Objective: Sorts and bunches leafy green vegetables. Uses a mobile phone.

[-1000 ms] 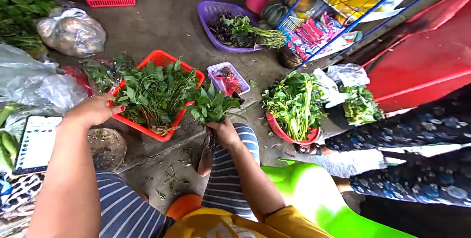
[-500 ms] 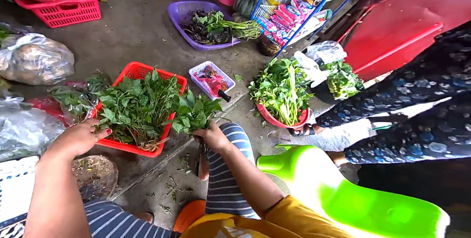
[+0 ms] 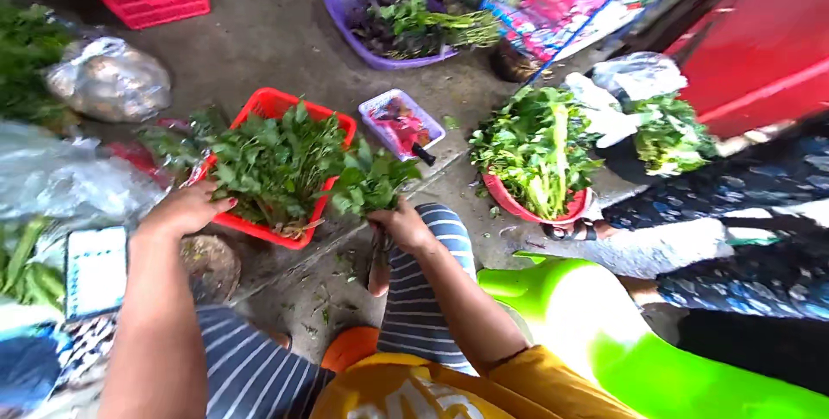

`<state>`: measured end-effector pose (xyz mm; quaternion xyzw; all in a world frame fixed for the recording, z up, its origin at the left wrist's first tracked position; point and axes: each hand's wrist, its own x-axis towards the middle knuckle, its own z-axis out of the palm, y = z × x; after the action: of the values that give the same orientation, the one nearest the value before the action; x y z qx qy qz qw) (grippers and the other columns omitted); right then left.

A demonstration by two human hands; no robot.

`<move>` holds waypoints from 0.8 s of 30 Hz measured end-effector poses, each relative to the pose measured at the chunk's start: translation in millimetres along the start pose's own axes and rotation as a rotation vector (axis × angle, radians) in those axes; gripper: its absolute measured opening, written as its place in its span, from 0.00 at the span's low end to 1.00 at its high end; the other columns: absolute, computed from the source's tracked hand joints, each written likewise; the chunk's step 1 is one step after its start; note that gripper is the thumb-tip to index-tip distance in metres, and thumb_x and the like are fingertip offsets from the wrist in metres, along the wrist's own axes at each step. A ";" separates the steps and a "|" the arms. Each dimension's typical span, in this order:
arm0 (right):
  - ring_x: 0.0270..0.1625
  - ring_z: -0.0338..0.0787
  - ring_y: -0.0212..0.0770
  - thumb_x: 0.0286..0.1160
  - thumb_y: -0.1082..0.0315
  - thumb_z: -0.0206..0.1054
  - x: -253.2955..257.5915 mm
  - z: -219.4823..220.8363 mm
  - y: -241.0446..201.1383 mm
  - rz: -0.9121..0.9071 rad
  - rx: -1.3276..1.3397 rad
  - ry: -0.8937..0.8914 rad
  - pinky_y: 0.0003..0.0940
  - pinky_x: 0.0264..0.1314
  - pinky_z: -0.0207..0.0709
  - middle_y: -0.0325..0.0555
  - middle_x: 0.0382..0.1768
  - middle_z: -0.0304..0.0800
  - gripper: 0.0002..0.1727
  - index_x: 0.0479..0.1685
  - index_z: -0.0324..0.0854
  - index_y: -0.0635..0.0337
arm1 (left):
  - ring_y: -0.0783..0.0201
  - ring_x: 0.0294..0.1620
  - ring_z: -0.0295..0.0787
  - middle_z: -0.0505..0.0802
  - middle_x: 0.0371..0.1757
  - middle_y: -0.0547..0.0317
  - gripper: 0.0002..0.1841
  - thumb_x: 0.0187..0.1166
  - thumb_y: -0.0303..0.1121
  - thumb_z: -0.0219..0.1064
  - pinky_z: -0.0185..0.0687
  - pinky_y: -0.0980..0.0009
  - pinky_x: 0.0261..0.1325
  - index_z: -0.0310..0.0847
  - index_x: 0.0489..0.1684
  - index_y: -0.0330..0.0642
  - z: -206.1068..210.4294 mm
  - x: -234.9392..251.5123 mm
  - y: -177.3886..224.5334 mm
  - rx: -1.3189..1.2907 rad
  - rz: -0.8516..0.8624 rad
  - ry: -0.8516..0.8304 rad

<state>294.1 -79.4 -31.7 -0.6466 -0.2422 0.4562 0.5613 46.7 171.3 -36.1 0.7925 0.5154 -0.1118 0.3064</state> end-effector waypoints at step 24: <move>0.20 0.80 0.28 0.68 0.81 0.61 13.7 1.8 19.6 -0.019 -0.019 -0.060 0.23 0.31 0.79 0.34 0.18 0.83 0.09 0.32 0.82 0.57 | 0.32 0.74 0.80 0.83 0.69 0.24 0.21 0.82 0.27 0.61 0.72 0.33 0.74 0.74 0.71 0.24 98.2 72.6 7.6 -0.245 -0.185 -0.012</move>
<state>295.0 -72.2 -54.5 -0.6357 -0.2696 0.4675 0.5520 99.2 164.5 -146.4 0.6974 0.5942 -0.0807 0.3925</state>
